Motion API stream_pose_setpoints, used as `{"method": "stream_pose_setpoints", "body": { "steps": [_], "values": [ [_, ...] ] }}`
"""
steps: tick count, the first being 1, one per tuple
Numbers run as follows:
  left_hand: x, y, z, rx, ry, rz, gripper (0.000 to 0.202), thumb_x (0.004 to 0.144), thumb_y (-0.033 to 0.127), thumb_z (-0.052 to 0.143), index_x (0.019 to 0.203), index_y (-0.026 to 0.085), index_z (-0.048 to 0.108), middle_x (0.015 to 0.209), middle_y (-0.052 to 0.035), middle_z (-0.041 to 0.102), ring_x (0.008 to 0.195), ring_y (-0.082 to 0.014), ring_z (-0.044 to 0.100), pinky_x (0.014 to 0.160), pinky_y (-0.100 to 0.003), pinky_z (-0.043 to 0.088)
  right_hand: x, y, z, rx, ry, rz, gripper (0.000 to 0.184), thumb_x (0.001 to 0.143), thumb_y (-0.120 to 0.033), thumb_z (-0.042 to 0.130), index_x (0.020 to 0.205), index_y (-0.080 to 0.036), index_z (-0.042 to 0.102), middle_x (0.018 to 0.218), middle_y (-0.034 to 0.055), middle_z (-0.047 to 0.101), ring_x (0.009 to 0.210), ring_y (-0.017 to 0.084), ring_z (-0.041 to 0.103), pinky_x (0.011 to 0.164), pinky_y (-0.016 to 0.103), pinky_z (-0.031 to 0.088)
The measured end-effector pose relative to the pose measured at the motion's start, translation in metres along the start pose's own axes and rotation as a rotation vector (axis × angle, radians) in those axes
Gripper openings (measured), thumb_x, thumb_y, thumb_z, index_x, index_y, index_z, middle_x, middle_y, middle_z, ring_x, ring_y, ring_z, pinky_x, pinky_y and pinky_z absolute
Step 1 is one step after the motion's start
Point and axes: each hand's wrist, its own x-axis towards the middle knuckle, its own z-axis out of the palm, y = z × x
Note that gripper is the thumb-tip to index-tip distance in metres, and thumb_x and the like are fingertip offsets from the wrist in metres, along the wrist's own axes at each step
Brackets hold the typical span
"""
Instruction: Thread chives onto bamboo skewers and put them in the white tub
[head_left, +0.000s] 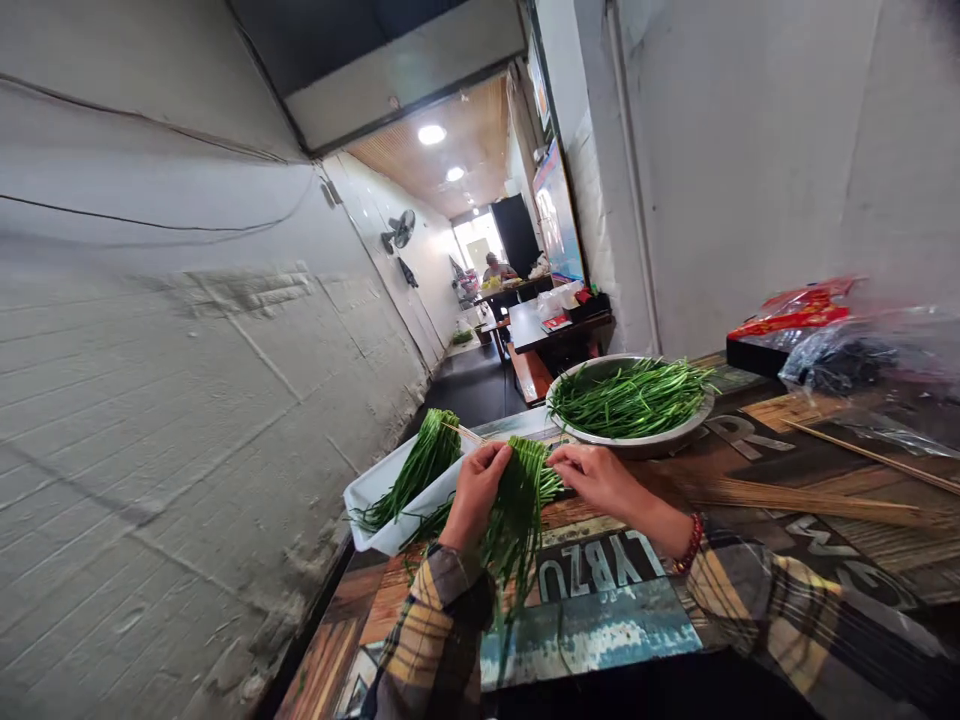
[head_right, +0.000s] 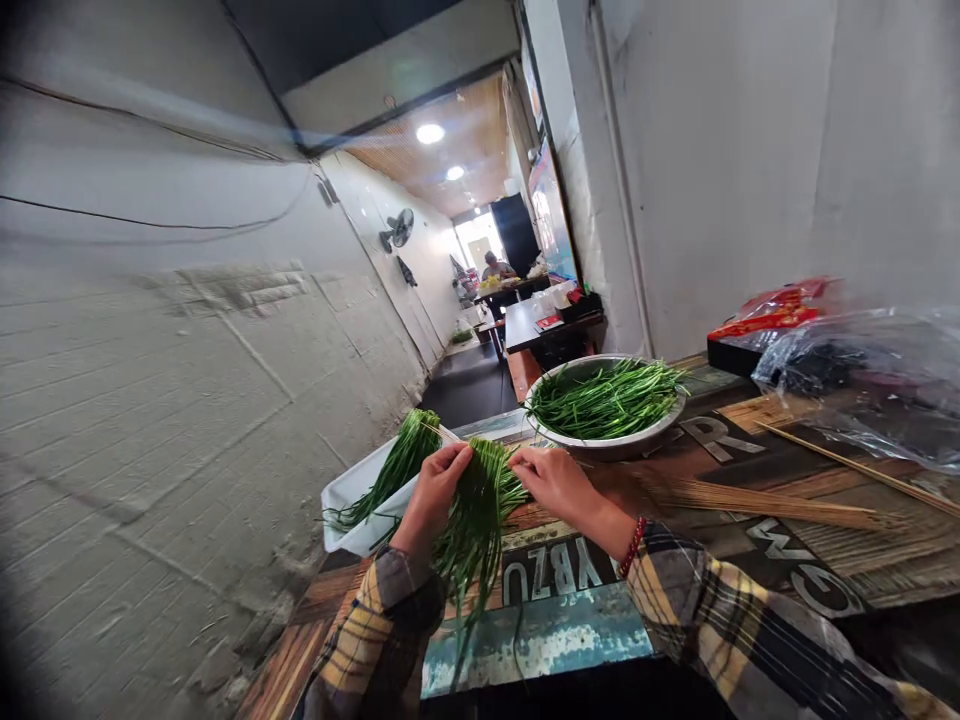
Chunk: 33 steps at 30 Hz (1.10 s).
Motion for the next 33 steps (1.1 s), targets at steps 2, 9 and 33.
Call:
{"method": "stream_pose_setpoints", "body": {
  "steps": [2,9,33],
  "values": [
    [-0.002,0.020,-0.005,-0.024,-0.012,0.035,0.035,0.074,0.047,0.068,0.082,0.012,0.068,0.073,-0.0005,0.063,0.067,-0.0109,0.050,0.064,-0.022,0.040,0.012,-0.013,-0.009,-0.020,0.044,-0.066,0.020,0.088,-0.024,0.052,0.089,-0.019,0.071,0.076,0.0017,0.071,0.066,0.016,0.064,0.063,0.026,0.045],
    [-0.014,0.074,-0.017,-0.125,-0.174,0.160,0.034,0.077,0.041,0.069,0.096,0.013,0.072,0.085,-0.0047,0.069,0.077,-0.0137,0.056,0.077,-0.025,0.043,0.032,-0.051,-0.047,-0.125,0.095,-0.238,0.020,0.087,-0.028,0.054,0.084,-0.020,0.073,0.076,0.0021,0.073,0.066,0.017,0.064,0.062,0.026,0.043],
    [-0.027,0.086,0.001,-0.225,-0.336,0.079,0.047,0.071,0.047,0.074,0.101,0.010,0.071,0.086,-0.0082,0.072,0.071,-0.0147,0.060,0.068,-0.026,0.046,0.035,-0.070,-0.067,-0.200,-0.049,-0.339,0.024,0.091,-0.029,0.050,0.082,-0.019,0.070,0.069,0.0002,0.067,0.064,0.016,0.060,0.063,0.026,0.042]
  ]
}}
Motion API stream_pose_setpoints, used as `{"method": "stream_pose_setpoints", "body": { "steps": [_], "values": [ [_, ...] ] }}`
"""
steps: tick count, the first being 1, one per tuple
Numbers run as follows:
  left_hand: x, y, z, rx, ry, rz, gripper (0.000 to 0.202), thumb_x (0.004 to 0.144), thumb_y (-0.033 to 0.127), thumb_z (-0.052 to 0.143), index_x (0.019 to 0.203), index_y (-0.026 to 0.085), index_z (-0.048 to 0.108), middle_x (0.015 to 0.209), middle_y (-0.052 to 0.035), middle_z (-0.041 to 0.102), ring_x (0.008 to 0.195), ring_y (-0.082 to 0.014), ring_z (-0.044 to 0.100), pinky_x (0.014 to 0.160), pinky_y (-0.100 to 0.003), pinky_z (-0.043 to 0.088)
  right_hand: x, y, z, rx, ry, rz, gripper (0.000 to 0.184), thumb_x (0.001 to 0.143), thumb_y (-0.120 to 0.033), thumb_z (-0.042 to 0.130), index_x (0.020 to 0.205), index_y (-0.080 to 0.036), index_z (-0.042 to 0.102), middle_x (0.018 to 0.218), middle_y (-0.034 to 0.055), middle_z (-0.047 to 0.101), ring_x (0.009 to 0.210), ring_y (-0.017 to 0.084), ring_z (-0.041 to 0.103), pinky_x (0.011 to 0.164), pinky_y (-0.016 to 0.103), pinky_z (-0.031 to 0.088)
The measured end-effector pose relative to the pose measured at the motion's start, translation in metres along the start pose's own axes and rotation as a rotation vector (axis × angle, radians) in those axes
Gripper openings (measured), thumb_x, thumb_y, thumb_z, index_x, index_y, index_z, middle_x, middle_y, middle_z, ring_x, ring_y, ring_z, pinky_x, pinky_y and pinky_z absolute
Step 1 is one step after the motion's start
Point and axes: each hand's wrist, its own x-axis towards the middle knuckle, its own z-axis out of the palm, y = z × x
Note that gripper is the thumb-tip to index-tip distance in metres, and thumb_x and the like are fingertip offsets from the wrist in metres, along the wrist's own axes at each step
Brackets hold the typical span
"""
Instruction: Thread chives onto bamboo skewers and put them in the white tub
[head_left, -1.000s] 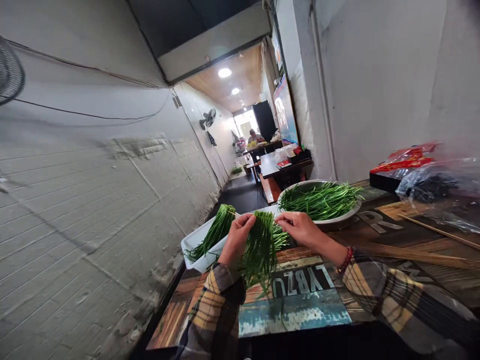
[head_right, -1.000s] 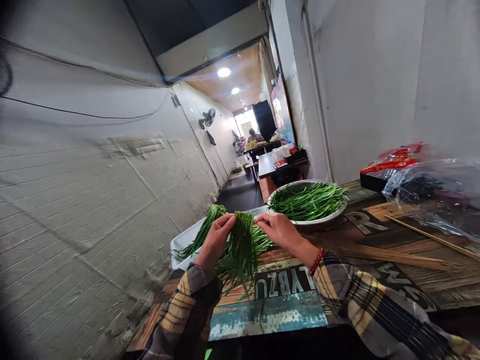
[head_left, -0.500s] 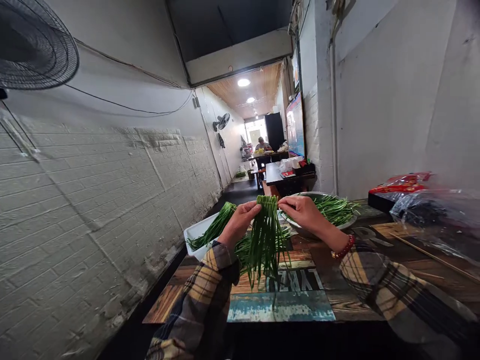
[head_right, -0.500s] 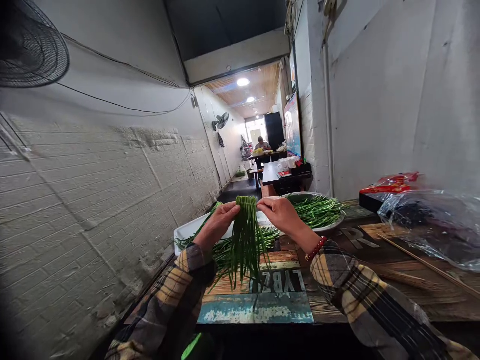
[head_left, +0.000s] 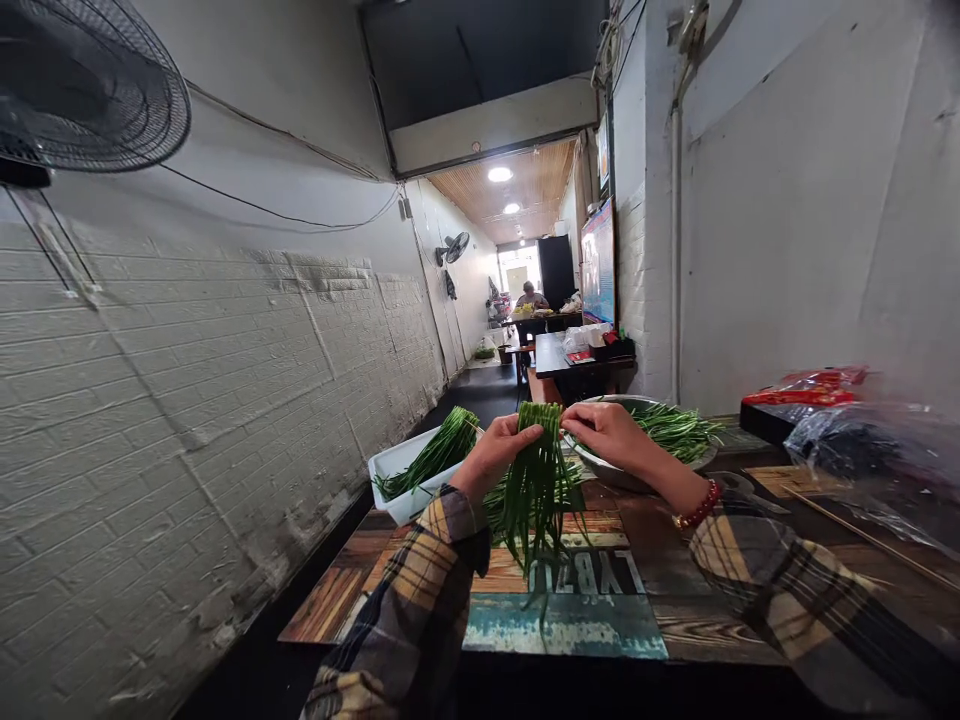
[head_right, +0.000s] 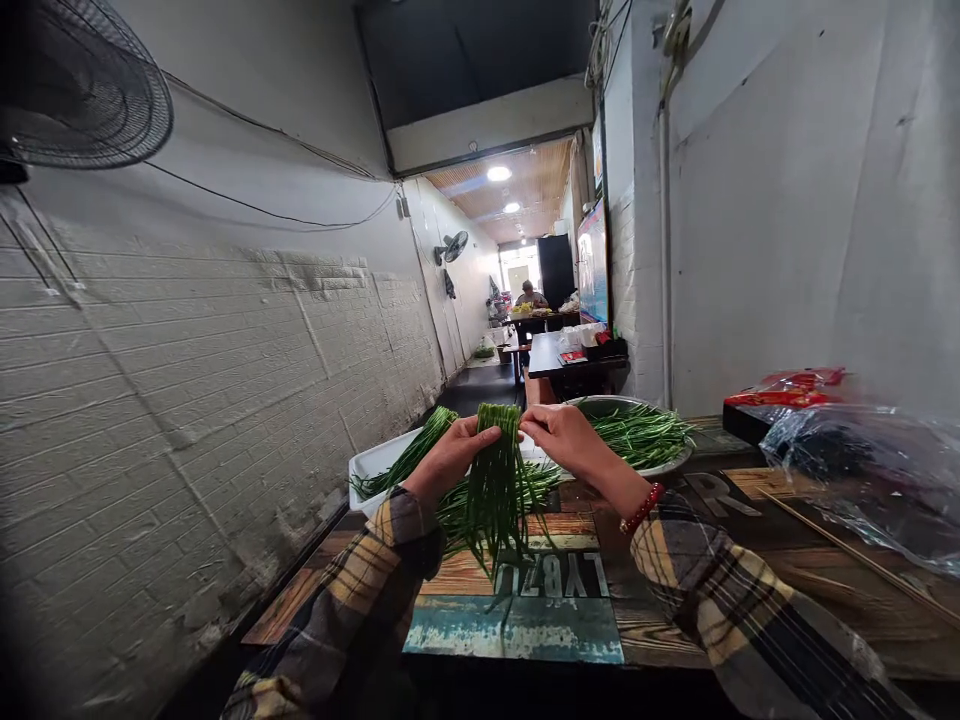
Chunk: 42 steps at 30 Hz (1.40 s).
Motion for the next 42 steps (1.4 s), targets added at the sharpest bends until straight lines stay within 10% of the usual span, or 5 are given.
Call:
{"method": "stream_pose_setpoints", "body": {
  "steps": [15,23,27,34,42],
  "values": [
    [0.000,-0.011,0.018,0.021,0.008,-0.056,0.039,0.067,0.046,0.078,0.082,0.012,0.067,0.069,0.0002,0.065,0.058,-0.0089,0.054,0.058,-0.022,0.041,0.019,-0.029,0.010,-0.312,-0.006,-0.184,0.023,0.095,-0.039,0.048,0.087,-0.021,0.061,0.081,0.0043,0.067,0.075,0.018,0.060,0.064,0.026,0.036],
    [-0.035,-0.086,-0.032,0.293,-0.016,-0.236,0.039,0.055,0.048,0.082,0.065,0.012,0.069,0.065,-0.0028,0.067,0.071,-0.0209,0.060,0.070,-0.032,0.048,0.032,-0.004,-0.035,-0.460,0.019,-0.184,0.026,0.097,-0.038,0.044,0.085,-0.020,0.060,0.076,0.0032,0.063,0.069,0.018,0.057,0.059,0.027,0.030],
    [-0.036,-0.075,-0.052,0.309,0.063,-0.200,0.059,0.051,0.039,0.086,0.104,0.016,0.070,0.101,-0.0089,0.071,0.099,-0.0278,0.060,0.087,-0.038,0.047,0.033,-0.009,-0.046,-0.562,-0.084,-0.150,0.025,0.097,-0.037,0.046,0.088,-0.018,0.060,0.077,0.0043,0.065,0.068,0.018,0.057,0.057,0.027,0.027],
    [0.001,-0.020,0.000,-0.099,-0.221,-0.001,0.063,0.067,0.037,0.079,0.123,0.016,0.060,0.121,-0.0132,0.065,0.114,-0.0308,0.058,0.097,-0.042,0.044,0.032,-0.042,-0.023,-0.492,-0.213,-0.299,0.030,0.100,-0.039,0.039,0.092,-0.017,0.058,0.088,0.0050,0.067,0.074,0.016,0.058,0.059,0.027,0.028],
    [-0.004,-0.060,0.035,-0.164,-0.320,-0.174,0.045,0.064,0.038,0.080,0.097,0.010,0.069,0.086,-0.0104,0.072,0.080,-0.0225,0.067,0.074,-0.032,0.051,0.023,-0.042,-0.022,-0.495,-0.254,-0.323,0.031,0.100,-0.040,0.039,0.089,-0.018,0.058,0.086,0.0044,0.066,0.074,0.016,0.057,0.060,0.026,0.029]
  ]
}}
